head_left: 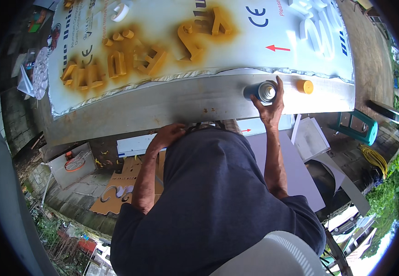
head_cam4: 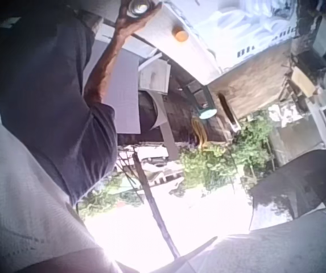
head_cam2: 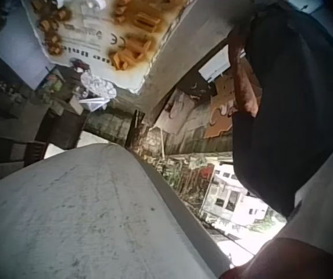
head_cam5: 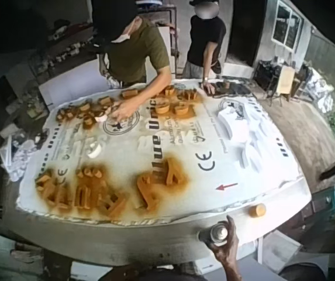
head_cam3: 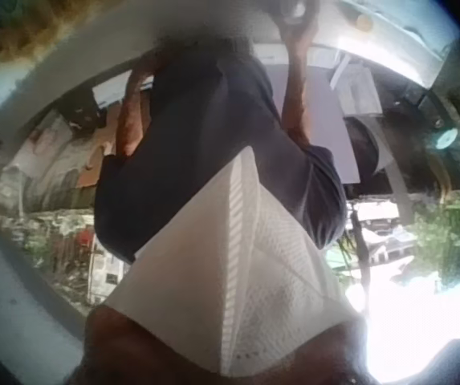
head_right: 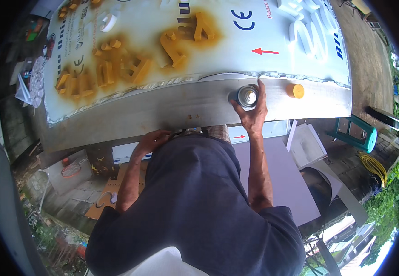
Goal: Spray painting 3D acrylic letters for a sign board using a spray paint can.
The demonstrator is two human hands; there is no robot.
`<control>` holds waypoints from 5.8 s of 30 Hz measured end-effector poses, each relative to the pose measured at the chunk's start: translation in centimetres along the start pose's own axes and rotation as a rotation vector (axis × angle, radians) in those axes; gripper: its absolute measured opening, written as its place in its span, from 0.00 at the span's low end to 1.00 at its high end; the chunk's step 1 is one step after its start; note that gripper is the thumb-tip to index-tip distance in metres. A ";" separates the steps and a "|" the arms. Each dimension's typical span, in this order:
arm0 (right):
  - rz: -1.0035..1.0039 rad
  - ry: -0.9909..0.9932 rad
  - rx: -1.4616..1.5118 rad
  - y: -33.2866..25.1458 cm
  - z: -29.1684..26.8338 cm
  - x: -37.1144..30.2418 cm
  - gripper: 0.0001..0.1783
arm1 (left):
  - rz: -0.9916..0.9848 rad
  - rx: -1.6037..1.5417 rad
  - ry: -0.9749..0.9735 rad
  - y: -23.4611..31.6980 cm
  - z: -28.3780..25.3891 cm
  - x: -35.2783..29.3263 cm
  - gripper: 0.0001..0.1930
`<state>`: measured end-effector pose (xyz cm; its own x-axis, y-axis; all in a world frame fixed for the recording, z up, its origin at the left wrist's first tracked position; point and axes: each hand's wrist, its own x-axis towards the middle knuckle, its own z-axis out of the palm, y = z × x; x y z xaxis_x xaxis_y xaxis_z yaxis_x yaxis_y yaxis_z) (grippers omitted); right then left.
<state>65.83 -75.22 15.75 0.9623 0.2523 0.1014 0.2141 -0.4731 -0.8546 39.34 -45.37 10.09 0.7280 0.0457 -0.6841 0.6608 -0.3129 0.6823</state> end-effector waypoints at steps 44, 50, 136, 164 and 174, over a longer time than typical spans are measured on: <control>0.663 0.055 0.209 9.6 2.0 -17.0 0.29 | 0.154 0.291 0.972 6.0 -43.4 16.2 0.36; 0.818 0.081 0.164 8.3 1.9 -19.7 0.30 | 0.066 0.673 0.860 9.0 -45.5 21.8 0.47; 0.268 -0.236 0.143 18.6 -10.8 -0.8 0.32 | 0.789 0.457 0.766 29.4 9.2 25.9 0.48; 0.296 -0.199 -0.011 16.2 -11.9 -2.2 0.28 | -0.047 -0.387 0.503 4.3 12.7 7.6 0.14; 0.213 0.046 0.006 13.2 -18.3 3.8 0.17 | 0.053 -0.430 0.722 7.0 13.2 6.3 0.15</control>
<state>75.37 -95.96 14.21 0.9924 0.1080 -0.0590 0.0039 -0.5069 -0.8620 46.15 -59.78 7.22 0.6016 0.6825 -0.4151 0.5278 0.0505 0.8479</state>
